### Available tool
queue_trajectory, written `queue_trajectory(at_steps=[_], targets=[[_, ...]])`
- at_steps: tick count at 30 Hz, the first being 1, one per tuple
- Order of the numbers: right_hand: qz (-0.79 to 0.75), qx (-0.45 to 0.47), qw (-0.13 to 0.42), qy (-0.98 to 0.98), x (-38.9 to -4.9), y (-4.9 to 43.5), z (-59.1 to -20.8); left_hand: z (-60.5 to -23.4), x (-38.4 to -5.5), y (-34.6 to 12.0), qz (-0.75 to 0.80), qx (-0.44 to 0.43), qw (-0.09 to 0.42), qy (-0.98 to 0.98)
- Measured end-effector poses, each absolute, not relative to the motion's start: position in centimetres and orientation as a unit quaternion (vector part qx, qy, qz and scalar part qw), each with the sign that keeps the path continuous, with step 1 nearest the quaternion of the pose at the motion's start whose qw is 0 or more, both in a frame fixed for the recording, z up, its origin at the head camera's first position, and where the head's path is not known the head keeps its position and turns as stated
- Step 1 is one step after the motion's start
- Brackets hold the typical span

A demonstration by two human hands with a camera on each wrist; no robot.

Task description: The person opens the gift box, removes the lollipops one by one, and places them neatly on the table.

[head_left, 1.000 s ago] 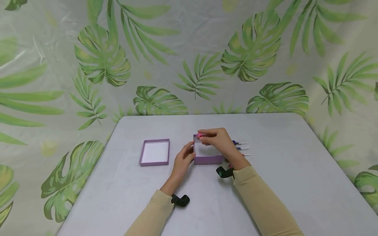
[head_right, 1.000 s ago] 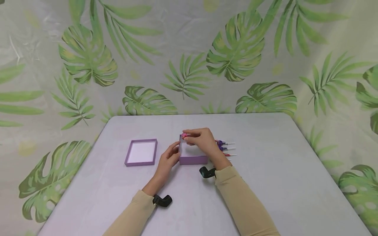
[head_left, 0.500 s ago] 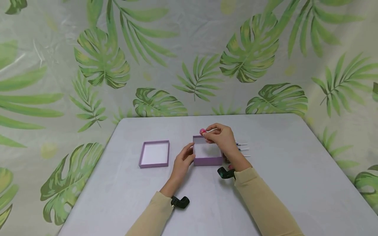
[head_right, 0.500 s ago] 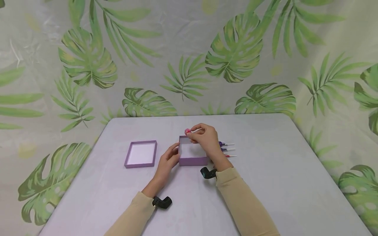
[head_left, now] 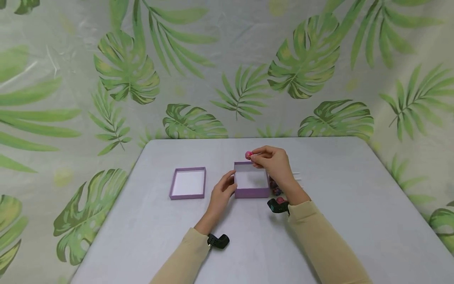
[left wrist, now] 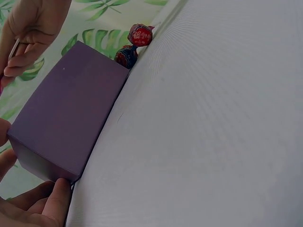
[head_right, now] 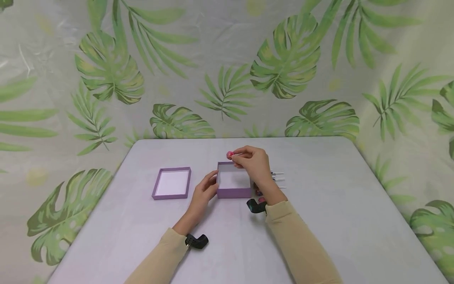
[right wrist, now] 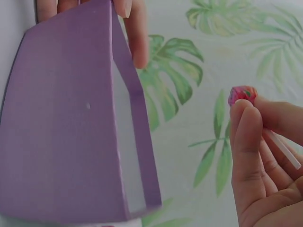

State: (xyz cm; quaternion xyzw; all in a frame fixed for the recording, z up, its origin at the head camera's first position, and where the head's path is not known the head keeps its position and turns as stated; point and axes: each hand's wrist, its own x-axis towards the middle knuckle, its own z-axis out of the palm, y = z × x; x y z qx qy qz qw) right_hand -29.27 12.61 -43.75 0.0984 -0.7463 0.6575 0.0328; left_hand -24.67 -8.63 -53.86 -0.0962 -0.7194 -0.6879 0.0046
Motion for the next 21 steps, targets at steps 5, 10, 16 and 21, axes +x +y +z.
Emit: queue_trajectory(at_steps=[5,10,16,21], targets=[[0.63,0.087,0.044,-0.77,-28.7,13.8,-43.4,-51.8,-23.4,-8.5,-0.681,-0.102,-0.006,-0.725],[0.62,0.087,0.05,-0.778,-28.2,15.1,-42.7,-50.8,-22.8,-8.6,-0.679,-0.106,-0.006,-0.727],[0.601,0.089,0.048,-0.793,-27.6,16.6,-42.3,-50.5,-22.7,-9.0,-0.686,-0.1,-0.007,-0.721],[0.58,0.082,0.043,-0.81,-26.9,18.1,-42.3,-50.5,-22.7,-8.8,-0.69,-0.104,-0.011,-0.716]])
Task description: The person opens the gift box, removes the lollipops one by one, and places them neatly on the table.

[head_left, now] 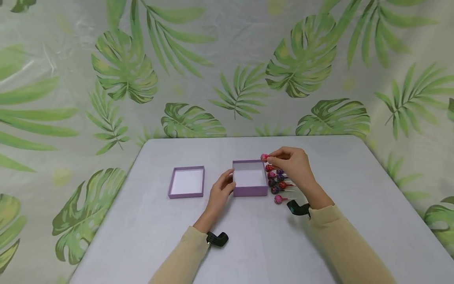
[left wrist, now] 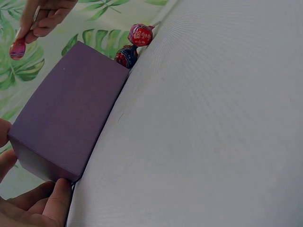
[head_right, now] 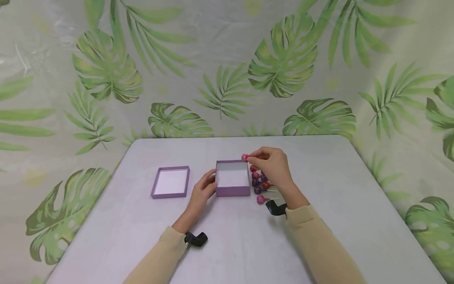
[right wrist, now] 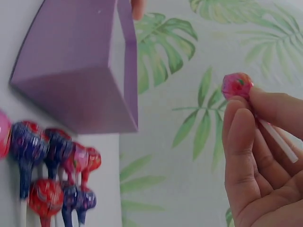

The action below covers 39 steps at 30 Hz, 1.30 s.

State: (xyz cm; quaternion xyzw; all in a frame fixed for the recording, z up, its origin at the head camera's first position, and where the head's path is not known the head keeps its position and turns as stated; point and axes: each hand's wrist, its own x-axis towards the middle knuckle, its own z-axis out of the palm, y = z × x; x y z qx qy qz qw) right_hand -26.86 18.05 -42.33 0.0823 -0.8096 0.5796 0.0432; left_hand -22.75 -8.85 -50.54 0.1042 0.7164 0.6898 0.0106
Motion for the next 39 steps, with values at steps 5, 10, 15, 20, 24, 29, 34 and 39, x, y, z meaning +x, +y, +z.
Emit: queue_trajectory(at_steps=[5,10,15,20,24,29,34,39], targets=[[0.564,0.085,0.038,-0.82,-26.4,19.5,-42.5,-50.6,-22.8,-8.8,0.692,0.104,0.014,0.714],[0.531,0.084,0.035,-0.843,-26.3,21.1,-42.9,-50.5,-22.8,-8.8,0.691,0.106,0.013,0.715],[0.505,0.073,0.026,-0.86,-26.1,22.5,-43.3,-50.5,-22.8,-8.8,0.684,0.099,0.01,0.723],[0.49,0.058,0.013,-0.87,-25.8,23.4,-43.8,-50.4,-22.8,-8.7,0.686,0.097,0.015,0.721],[0.481,0.054,-0.004,-0.875,-25.7,24.0,-44.7,-50.4,-22.8,-8.7,0.691,0.094,0.019,0.716],[0.478,0.061,-0.023,-0.876,-25.5,24.6,-45.9,-50.6,-22.8,-8.7,0.695,0.094,0.019,0.713],[0.477,0.063,-0.038,-0.876,-25.3,25.3,-46.9,-50.6,-22.9,-8.7,0.689,0.101,0.016,0.718],[0.483,0.067,-0.057,-0.871,-25.2,25.8,-47.9,-50.5,-23.0,-8.8,0.681,0.105,0.011,0.725]])
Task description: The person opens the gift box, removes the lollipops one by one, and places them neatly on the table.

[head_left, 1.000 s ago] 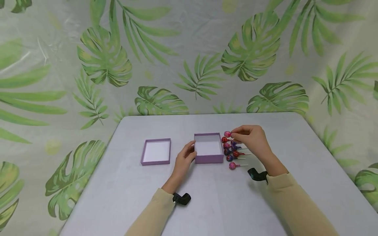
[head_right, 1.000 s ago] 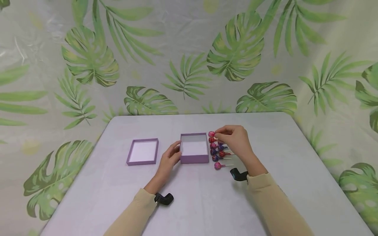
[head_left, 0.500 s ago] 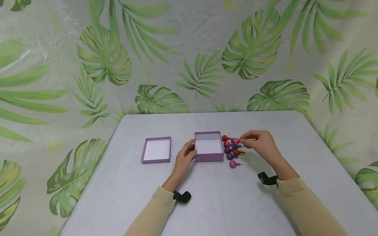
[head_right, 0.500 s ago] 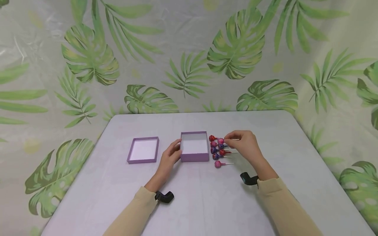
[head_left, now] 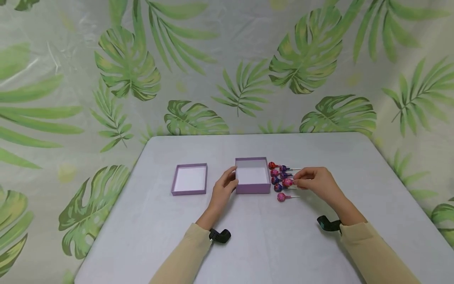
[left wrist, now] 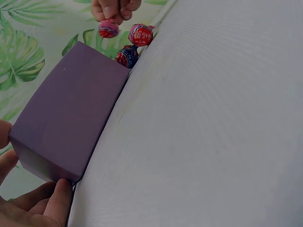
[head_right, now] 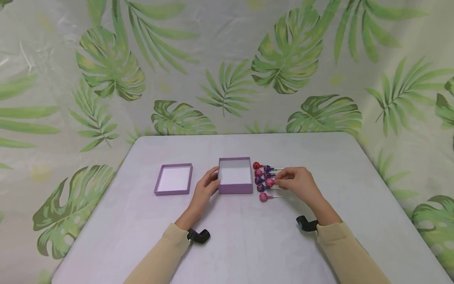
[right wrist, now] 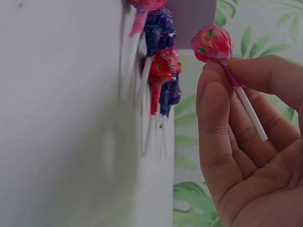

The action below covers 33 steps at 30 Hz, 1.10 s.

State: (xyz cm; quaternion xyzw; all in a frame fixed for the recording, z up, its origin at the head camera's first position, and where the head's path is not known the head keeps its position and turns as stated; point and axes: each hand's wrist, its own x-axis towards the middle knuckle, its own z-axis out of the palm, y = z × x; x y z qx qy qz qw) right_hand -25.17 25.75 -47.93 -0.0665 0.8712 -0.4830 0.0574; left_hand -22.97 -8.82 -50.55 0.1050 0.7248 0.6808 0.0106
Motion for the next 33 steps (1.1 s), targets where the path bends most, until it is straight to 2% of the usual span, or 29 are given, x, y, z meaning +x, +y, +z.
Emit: queue_trajectory(at_steps=[9,16,25,33], targets=[[-0.472,-0.079,0.075,0.875,-24.8,26.1,-49.0,-50.8,-23.1,-8.6,0.684,0.102,0.012,0.722],[-0.455,-0.081,0.09,0.883,-24.7,26.0,-49.3,-53.8,-24.5,-8.5,0.684,0.096,0.001,0.723],[-0.437,-0.083,0.088,0.891,-24.7,25.9,-49.4,-53.9,-24.5,-8.5,0.683,0.095,-0.013,0.724],[-0.423,-0.088,0.089,0.897,-24.9,25.8,-49.5,-53.9,-24.7,-8.6,0.686,0.089,-0.006,0.722]])
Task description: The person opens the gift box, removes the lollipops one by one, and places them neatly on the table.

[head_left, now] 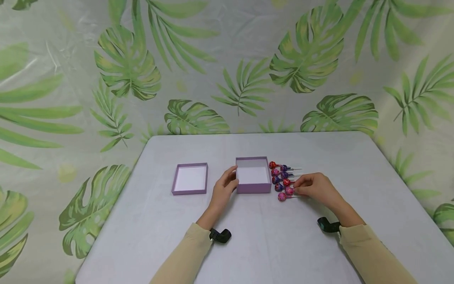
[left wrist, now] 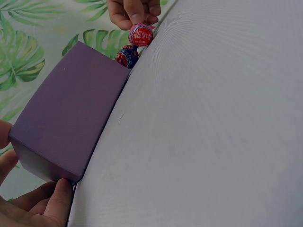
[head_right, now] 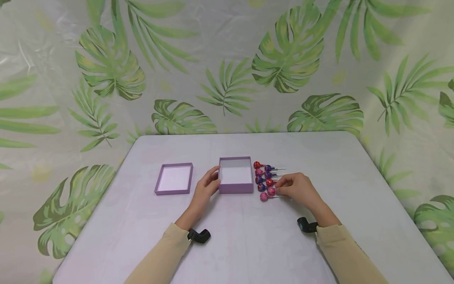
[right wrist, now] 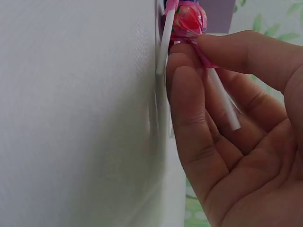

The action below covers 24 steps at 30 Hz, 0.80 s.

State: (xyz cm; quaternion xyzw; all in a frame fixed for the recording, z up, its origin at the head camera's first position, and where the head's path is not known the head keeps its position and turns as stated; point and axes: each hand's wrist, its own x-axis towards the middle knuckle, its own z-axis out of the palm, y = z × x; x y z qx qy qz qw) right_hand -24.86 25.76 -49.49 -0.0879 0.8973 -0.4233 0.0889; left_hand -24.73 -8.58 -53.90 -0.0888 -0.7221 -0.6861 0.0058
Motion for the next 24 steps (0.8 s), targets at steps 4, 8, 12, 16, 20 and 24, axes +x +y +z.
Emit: queue_trajectory(at_steps=[4,8,12,16,20,24], targets=[[-0.414,-0.088,0.094,0.901,-24.8,25.9,-49.5,-53.7,-24.7,-8.7,-0.693,-0.091,-0.003,-0.715],[-0.389,-0.094,0.096,0.911,-24.9,26.2,-49.5,-52.5,-24.1,-8.7,-0.696,-0.094,-0.012,-0.712],[-0.364,-0.102,0.092,0.921,-25.0,27.0,-49.4,-51.0,-23.4,-8.7,-0.693,-0.096,-0.02,-0.715],[-0.36,-0.106,0.097,0.922,-25.1,28.0,-49.3,-50.5,-23.1,-8.6,-0.693,-0.093,-0.018,-0.715],[-0.344,-0.096,0.102,0.928,-25.1,29.0,-49.3,-50.5,-23.0,-8.6,-0.694,-0.092,-0.016,-0.714],[-0.322,-0.086,0.099,0.938,-25.2,29.6,-49.3,-50.5,-23.0,-8.7,-0.692,-0.095,-0.019,-0.716]])
